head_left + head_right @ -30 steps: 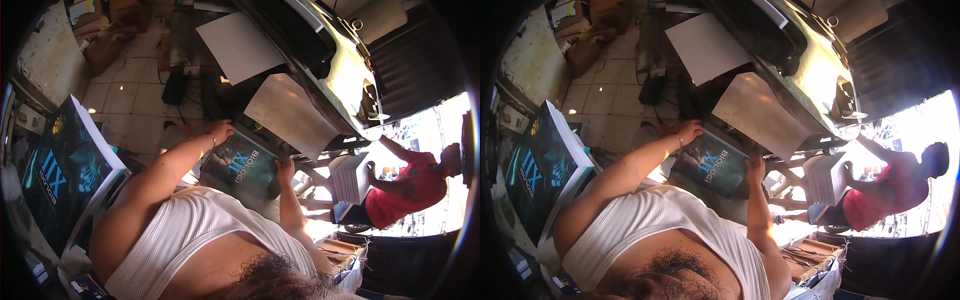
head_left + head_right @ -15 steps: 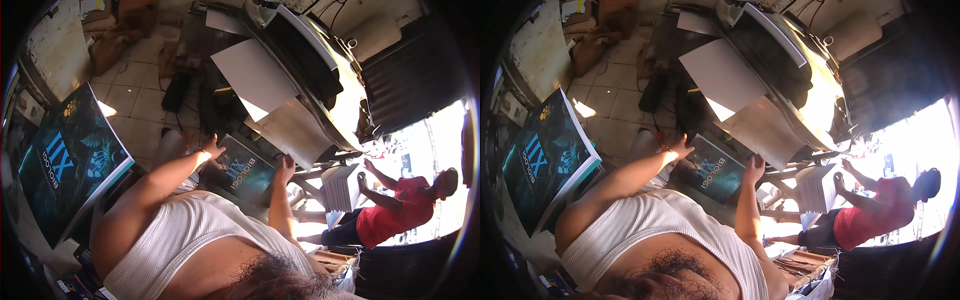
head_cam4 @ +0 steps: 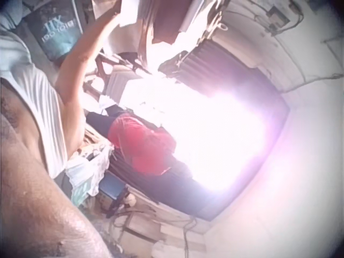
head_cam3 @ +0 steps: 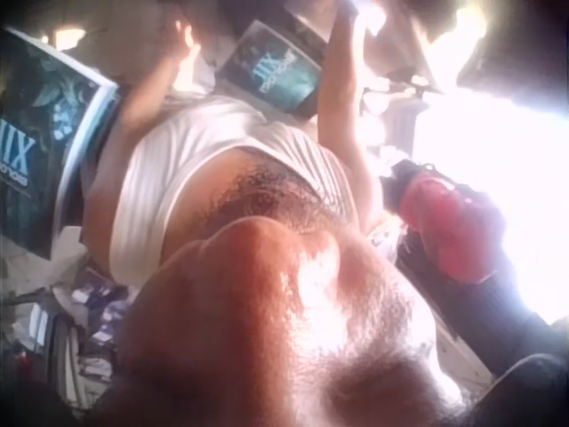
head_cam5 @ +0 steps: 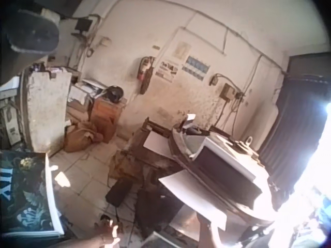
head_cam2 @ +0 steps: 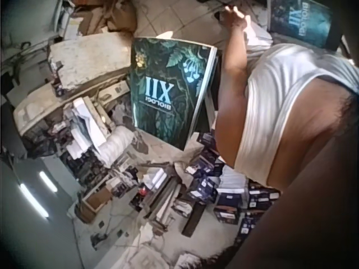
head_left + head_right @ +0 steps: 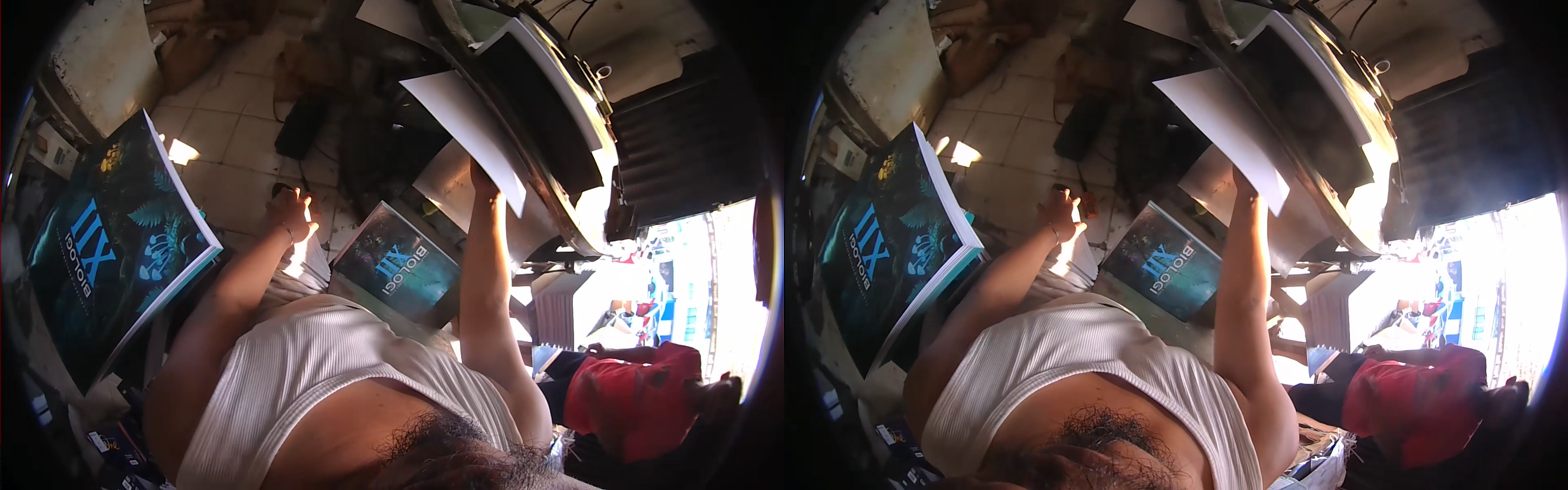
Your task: The person places book covers one by one into a printing machine, aligning them before the machine processes them, and then removes the covers to stack them.
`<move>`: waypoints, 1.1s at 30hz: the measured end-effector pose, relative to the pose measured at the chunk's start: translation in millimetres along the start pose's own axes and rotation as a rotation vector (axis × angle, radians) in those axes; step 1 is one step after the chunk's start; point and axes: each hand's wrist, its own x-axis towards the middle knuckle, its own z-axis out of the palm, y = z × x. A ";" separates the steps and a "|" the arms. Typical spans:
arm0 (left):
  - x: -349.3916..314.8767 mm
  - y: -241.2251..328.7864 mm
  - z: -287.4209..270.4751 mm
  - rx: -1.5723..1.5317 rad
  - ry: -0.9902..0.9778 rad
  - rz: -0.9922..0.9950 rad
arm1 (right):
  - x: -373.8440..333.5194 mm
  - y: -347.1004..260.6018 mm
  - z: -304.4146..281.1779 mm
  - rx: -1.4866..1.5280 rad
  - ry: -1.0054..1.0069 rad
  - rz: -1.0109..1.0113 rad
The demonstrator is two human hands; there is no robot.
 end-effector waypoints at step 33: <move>13.8 0.5 4.8 -0.112 0.077 0.049 | -66.2 -104.3 -40.9 0.029 0.327 -0.053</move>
